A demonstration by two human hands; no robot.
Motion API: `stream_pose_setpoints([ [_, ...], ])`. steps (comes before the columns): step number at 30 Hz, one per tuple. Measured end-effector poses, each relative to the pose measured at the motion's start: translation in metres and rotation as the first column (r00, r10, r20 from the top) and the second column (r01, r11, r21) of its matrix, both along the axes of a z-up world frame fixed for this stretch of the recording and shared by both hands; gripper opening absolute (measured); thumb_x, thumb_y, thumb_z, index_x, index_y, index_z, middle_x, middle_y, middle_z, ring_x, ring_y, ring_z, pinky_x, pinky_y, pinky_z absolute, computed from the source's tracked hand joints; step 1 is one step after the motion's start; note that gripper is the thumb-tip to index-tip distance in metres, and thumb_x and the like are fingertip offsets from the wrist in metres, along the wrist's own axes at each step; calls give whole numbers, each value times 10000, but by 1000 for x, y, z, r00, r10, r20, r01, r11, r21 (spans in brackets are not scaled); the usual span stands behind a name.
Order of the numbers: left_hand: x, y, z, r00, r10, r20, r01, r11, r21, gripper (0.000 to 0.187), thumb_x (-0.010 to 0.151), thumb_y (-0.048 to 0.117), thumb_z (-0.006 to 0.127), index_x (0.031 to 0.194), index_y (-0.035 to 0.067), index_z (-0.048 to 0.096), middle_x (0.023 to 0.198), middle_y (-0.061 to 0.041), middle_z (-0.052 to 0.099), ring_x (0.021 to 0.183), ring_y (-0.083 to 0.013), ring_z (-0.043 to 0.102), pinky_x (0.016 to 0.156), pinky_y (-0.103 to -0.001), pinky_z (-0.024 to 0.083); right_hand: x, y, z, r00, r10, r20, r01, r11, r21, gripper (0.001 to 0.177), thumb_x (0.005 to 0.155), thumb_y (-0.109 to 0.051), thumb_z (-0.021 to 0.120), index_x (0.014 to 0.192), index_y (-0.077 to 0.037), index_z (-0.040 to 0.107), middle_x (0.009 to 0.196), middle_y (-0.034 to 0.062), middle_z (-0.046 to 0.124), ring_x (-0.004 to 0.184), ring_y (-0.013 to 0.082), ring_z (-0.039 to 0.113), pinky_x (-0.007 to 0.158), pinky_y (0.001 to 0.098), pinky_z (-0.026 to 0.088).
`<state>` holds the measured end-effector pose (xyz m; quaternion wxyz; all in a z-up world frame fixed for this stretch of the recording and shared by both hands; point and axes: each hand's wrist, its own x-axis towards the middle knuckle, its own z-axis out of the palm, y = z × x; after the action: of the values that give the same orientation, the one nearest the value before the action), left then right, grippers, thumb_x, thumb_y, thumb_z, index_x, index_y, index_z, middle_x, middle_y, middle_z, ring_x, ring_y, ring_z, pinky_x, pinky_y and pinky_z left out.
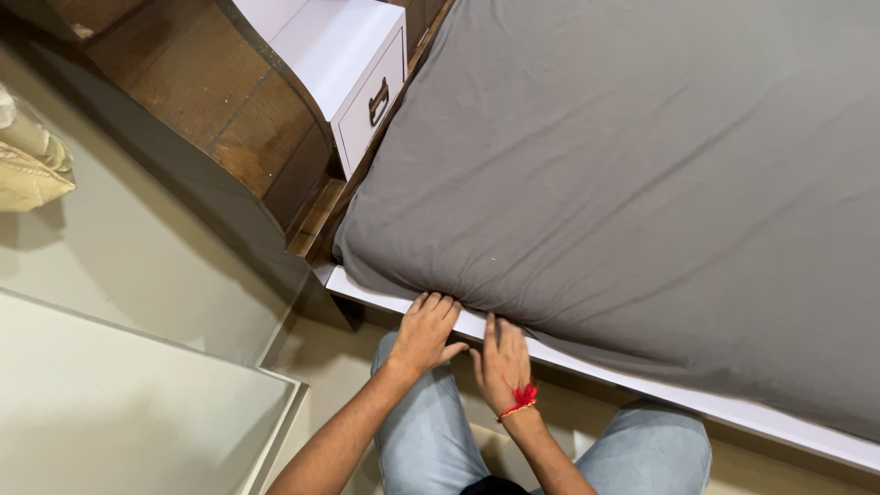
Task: The person makes a bed by smoothing a bedsheet over the mattress and tucking its corners and edges underneath the mattress by hand.
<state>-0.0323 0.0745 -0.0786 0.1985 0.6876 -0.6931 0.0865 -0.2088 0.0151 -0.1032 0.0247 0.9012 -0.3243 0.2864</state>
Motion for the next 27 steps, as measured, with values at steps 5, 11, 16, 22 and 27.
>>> stream_pose_setpoints([
  [5, 2, -8, -14, 997, 28, 69, -25, 998, -49, 590, 671, 263, 862, 1196, 75, 667, 1152, -84, 612, 1139, -276, 563, 1061, -430, 444, 7, -6, -1, 986, 164, 37, -165, 986, 9, 687, 769, -172, 768, 1369, 50, 517, 1351, 207, 588, 1290, 371, 558, 1120, 456, 399],
  [11, 3, 11, -6, 969, 69, 238, -5, 966, -260, 465, 786, 164, 712, 1232, 47, 662, 1218, -98, 620, 1177, -282, 561, 1065, -491, 430, 27, -26, 22, 974, 56, -218, 32, 924, 381, 610, 802, -288, 775, 1327, -63, 560, 1277, 100, 634, 1207, 262, 580, 1068, 506, 368],
  [16, 18, 26, -3, 981, 125, 146, -102, 982, -158, 463, 817, 94, 660, 1272, 11, 649, 1267, -123, 633, 1181, -308, 577, 1024, -446, 460, 14, -19, 4, 993, 114, -28, -107, 976, 188, 659, 750, -281, 782, 1320, -17, 583, 1240, 176, 661, 1183, 330, 604, 1031, 529, 361],
  [22, 26, 16, -14, 984, 141, 110, -124, 981, -148, 484, 781, 43, 674, 1260, -17, 641, 1255, -145, 638, 1202, -319, 588, 1056, -417, 479, 21, -11, -20, 985, 47, 163, -71, 987, 144, 487, 818, -177, 775, 1243, 8, 624, 1289, 179, 644, 1228, 364, 605, 1115, 539, 423],
  [27, 37, 11, -16, 988, 131, 76, -124, 988, -88, 463, 779, 4, 658, 1242, 8, 650, 1197, -121, 648, 1159, -301, 599, 1087, -434, 483, 36, 16, -4, 938, 216, 271, -253, 961, 112, 474, 853, -120, 751, 1281, 20, 603, 1364, 187, 603, 1303, 375, 580, 1114, 450, 466],
])
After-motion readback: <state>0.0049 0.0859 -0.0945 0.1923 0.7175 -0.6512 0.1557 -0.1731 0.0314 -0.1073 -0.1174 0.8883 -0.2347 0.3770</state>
